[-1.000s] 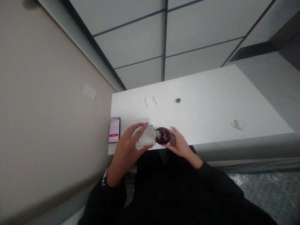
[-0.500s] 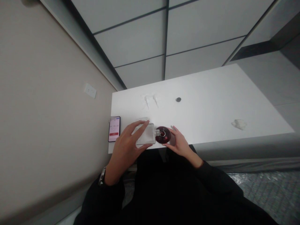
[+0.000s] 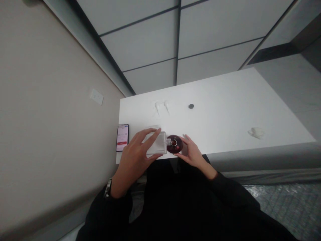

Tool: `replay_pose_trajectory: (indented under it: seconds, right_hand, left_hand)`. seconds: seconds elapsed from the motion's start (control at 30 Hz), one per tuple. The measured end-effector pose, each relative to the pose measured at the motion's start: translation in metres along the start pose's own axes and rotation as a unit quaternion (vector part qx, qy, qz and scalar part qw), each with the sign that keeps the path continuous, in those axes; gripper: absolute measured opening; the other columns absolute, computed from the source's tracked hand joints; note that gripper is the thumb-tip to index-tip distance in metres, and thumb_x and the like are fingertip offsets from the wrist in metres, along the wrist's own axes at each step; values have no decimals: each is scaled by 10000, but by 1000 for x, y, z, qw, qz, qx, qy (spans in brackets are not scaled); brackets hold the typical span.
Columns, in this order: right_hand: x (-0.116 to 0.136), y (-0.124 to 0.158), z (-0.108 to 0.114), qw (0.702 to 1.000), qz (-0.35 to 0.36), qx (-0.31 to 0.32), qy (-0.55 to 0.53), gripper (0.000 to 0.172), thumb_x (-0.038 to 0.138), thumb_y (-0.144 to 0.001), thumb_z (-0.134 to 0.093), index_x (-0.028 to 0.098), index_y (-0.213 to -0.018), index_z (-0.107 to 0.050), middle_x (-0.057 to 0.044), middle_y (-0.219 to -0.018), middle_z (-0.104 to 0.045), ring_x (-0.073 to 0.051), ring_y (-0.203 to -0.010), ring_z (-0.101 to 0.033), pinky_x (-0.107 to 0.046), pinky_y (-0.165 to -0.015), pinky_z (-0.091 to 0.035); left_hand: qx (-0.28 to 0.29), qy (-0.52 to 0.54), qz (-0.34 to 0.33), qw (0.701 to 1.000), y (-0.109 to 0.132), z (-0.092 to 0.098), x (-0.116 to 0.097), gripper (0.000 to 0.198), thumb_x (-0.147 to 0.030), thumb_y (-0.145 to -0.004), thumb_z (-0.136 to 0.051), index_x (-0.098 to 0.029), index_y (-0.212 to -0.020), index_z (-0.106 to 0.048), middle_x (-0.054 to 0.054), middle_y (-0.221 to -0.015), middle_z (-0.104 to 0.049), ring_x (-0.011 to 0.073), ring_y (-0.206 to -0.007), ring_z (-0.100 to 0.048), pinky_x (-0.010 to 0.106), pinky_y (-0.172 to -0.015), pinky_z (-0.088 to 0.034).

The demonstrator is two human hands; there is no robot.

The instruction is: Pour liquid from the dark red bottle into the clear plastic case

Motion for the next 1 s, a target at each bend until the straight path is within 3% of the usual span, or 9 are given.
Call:
replay_pose_trajectory:
  seconds: [0.73, 1.0]
  right_hand:
    - [4, -2, 2, 1000, 25, -11, 5, 787, 526, -959, -730, 283, -1613, -367, -127, -1459, -697, -363, -1319, -693, -700, -1226, -432]
    - [2, -1, 0, 1000, -5, 7, 8, 796, 539, -934, -753, 287, -1603, -404, -115, -1464, -695, -370, -1333, -683, -695, -1228, -436]
  left_hand:
    - [-5, -54, -23, 998, -5, 4, -6, 734, -297, -870, -865, -198, -1512, -524, 152, -1393, -693, 314, -1267, -687, 454, -998, -651]
    - [3, -58, -26, 998, -7, 5, -8, 700, -302, -875, -861, -203, -1484, -530, 144, -1381, -700, 311, -1259, -691, 452, -1008, -644]
Point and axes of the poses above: each hand's wrist, its own y-axis away from the middle knuckle, its own z-axis out of the back of the hand, x = y × z, the point moved 4 cm from there along -y, towards the middle knuckle
